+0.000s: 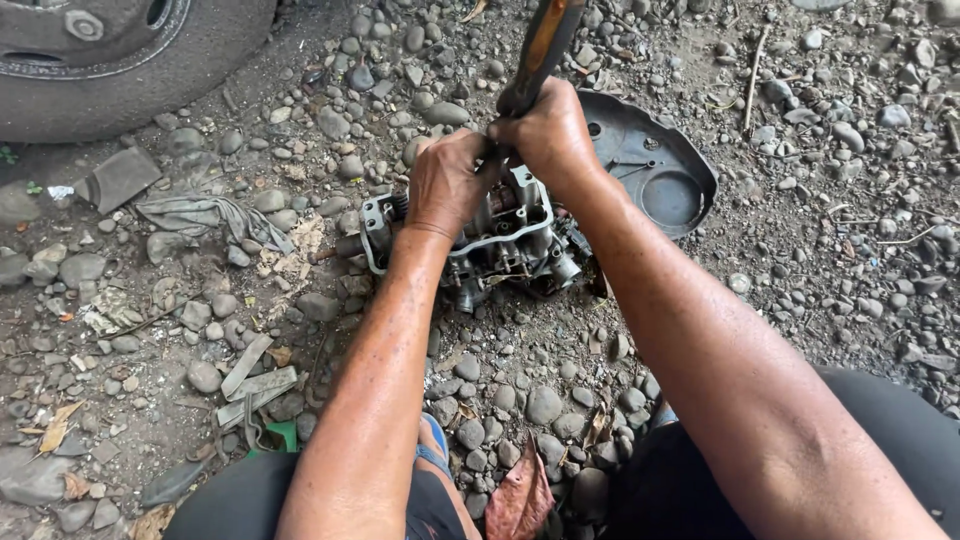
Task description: Tapping on engine cylinder head components using a hammer and a punch
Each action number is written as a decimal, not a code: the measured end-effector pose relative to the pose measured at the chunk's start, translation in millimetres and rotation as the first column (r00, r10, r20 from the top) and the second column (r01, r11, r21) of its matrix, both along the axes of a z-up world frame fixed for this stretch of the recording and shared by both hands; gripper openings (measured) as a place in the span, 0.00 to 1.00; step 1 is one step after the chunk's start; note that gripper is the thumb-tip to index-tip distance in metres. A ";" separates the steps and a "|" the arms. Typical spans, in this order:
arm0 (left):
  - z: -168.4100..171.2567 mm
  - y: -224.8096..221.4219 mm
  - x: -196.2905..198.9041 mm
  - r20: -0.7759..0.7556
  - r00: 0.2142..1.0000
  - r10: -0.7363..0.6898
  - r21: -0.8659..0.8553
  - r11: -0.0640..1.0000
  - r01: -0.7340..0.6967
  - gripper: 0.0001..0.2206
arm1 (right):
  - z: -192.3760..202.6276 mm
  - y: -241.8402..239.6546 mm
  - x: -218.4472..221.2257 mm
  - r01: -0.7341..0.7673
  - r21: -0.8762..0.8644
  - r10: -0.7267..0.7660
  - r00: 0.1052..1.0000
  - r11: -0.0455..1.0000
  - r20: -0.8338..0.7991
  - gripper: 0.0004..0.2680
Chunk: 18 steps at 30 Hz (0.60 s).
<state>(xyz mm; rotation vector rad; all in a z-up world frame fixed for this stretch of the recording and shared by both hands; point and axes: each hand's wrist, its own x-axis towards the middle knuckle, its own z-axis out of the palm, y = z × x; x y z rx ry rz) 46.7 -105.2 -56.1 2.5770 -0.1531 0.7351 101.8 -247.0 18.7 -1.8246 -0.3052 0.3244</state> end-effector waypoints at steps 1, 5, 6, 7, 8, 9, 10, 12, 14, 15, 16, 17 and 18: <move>-0.8 -2.6 2.8 0.038 0.999 -0.003 -0.038 0.999 0.004 0.11 | -5.7 -1.4 1.9 -0.010 0.061 0.006 0.998 0.998 0.056 0.08; -1.2 -2.3 3.9 -0.033 0.999 -0.042 -0.134 0.990 0.038 0.14 | -20.5 -4.5 1.9 -0.075 0.098 0.062 0.989 0.992 0.133 0.06; 6.1 0.3 2.3 -0.035 0.998 -0.045 -0.134 0.990 0.040 0.14 | -18.2 -3.3 0.7 -0.073 0.098 0.059 0.990 0.993 0.130 0.06; 13.3 3.5 -0.4 -0.092 0.995 -0.047 -0.143 0.989 0.033 0.08 | -16.0 -1.3 -1.1 -0.087 0.104 0.070 0.985 0.991 0.159 0.06; 20.8 7.0 -3.4 -0.148 0.988 -0.049 -0.151 0.988 0.026 0.03 | -13.7 1.1 -3.3 -0.102 0.110 0.080 0.979 0.989 0.188 0.09; 33.3 10.1 -7.7 -0.152 0.987 -0.043 -0.147 0.989 0.020 0.03 | -19.6 2.6 0.5 -0.107 0.114 0.085 0.979 0.988 0.184 0.09; 46.3 13.7 -12.7 -0.258 0.963 -0.077 -0.235 0.972 0.015 0.03 | -25.0 4.8 3.5 -0.086 0.094 0.068 0.981 0.992 0.184 0.06; 51.4 25.9 -16.8 -0.352 0.931 -0.101 -0.312 0.950 -0.015 0.08 | -27.9 11.4 3.1 -0.084 0.083 0.067 0.979 0.993 0.190 0.10; 34.4 42.1 -12.7 -0.466 0.879 -0.105 -0.353 0.933 -0.075 0.20 | -23.2 16.7 -1.7 -0.121 -0.044 0.127 0.976 0.992 0.175 0.04; 42.3 41.7 -25.8 -0.461 0.882 -0.093 -0.351 0.933 -0.085 0.20 | -20.3 22.8 -3.5 -0.133 -0.042 0.139 0.974 0.990 0.181 0.04; 49.7 41.1 -38.6 -0.541 0.840 -0.027 -0.297 0.941 -0.161 0.16 | -17.6 28.9 -5.0 -0.149 -0.046 0.155 0.971 0.988 0.179 0.04; 56.0 38.3 -50.1 -0.615 0.788 0.035 -0.240 0.944 -0.229 0.11 | -15.7 32.6 -6.2 -0.159 -0.054 0.166 0.970 0.986 0.175 0.04; 40.6 42.6 -48.4 -0.612 0.790 0.040 -0.241 0.942 -0.234 0.11 | -14.1 36.2 -6.7 -0.166 -0.055 0.173 0.969 0.985 0.179 0.04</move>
